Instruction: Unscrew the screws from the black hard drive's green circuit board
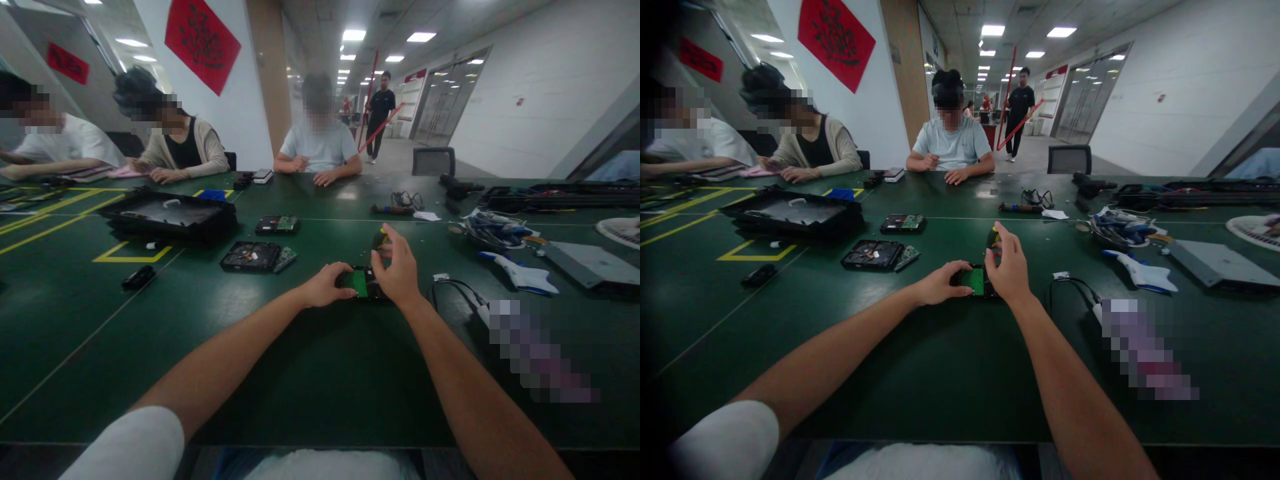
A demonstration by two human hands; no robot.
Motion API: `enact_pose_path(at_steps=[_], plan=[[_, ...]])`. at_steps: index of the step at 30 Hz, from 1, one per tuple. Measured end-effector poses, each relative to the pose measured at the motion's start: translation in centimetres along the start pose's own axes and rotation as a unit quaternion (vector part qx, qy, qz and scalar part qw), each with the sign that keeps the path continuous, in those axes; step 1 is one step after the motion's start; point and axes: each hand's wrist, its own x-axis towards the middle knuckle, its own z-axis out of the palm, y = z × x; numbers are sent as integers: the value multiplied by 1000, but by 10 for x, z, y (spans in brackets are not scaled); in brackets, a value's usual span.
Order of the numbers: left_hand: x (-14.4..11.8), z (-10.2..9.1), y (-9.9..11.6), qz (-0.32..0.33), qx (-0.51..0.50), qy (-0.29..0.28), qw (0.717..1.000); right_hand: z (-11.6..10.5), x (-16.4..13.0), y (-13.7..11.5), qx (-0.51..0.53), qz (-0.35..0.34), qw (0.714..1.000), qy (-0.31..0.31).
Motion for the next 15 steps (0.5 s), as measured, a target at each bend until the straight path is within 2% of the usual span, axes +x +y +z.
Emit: enact_pose_path(at_steps=[15], plan=[[0, 1, 2, 8, 6, 2, 1000, 0, -1, 1, -4, 4, 1000, -7]])
